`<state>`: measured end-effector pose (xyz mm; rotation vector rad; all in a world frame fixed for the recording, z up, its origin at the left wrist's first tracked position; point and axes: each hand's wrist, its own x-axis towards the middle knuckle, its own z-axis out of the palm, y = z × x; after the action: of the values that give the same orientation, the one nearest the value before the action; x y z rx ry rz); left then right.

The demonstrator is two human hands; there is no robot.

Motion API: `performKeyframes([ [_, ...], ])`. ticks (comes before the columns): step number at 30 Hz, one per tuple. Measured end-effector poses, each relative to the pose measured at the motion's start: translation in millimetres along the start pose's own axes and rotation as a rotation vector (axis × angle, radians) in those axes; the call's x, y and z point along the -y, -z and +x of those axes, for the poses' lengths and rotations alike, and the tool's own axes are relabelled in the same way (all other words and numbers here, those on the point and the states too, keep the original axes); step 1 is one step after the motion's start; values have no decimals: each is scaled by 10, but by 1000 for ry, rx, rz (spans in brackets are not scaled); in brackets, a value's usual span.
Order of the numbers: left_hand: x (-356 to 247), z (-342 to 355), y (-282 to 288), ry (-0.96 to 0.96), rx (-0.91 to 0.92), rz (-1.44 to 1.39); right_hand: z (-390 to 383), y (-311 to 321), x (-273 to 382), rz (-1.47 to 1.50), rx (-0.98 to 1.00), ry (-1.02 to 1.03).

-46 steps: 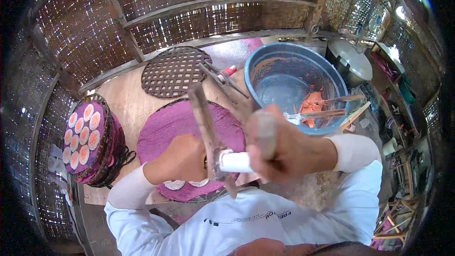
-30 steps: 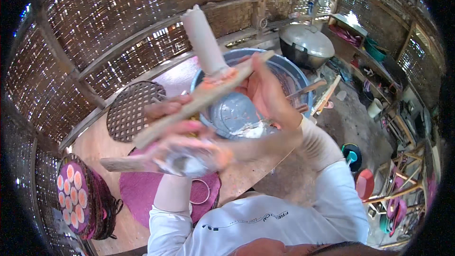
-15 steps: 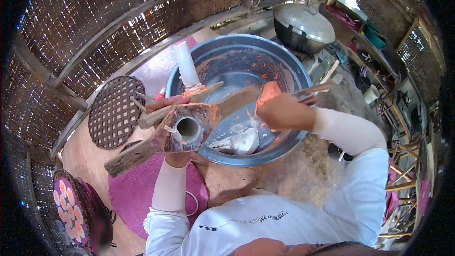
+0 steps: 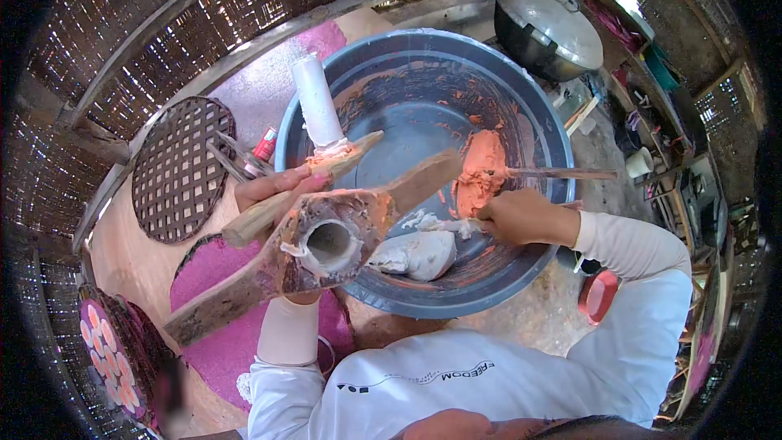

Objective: The person uses a wooden tool to scoop a white paste from a large metal bowl and places it into a circular mold on a pink mat. They then use the tool to press and shape the paste into a ring. This process is repeated multiple times to create several sushi rings, which are arranged on the mat.

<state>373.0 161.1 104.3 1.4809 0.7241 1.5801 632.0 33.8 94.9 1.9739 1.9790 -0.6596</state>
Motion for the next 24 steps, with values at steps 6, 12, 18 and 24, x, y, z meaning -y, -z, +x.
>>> performKeyframes([
  [6,14,-6,86,199,18,-4,203,78,227,46,6,122],
  [12,-306,91,-19,459,90,-100,409,55,455,19,40,184],
  [18,-1,-4,37,-181,192,96,352,-29,623,36,-99,238],
  [24,410,-69,71,53,292,-96,-200,288,701,28,-178,198],
])
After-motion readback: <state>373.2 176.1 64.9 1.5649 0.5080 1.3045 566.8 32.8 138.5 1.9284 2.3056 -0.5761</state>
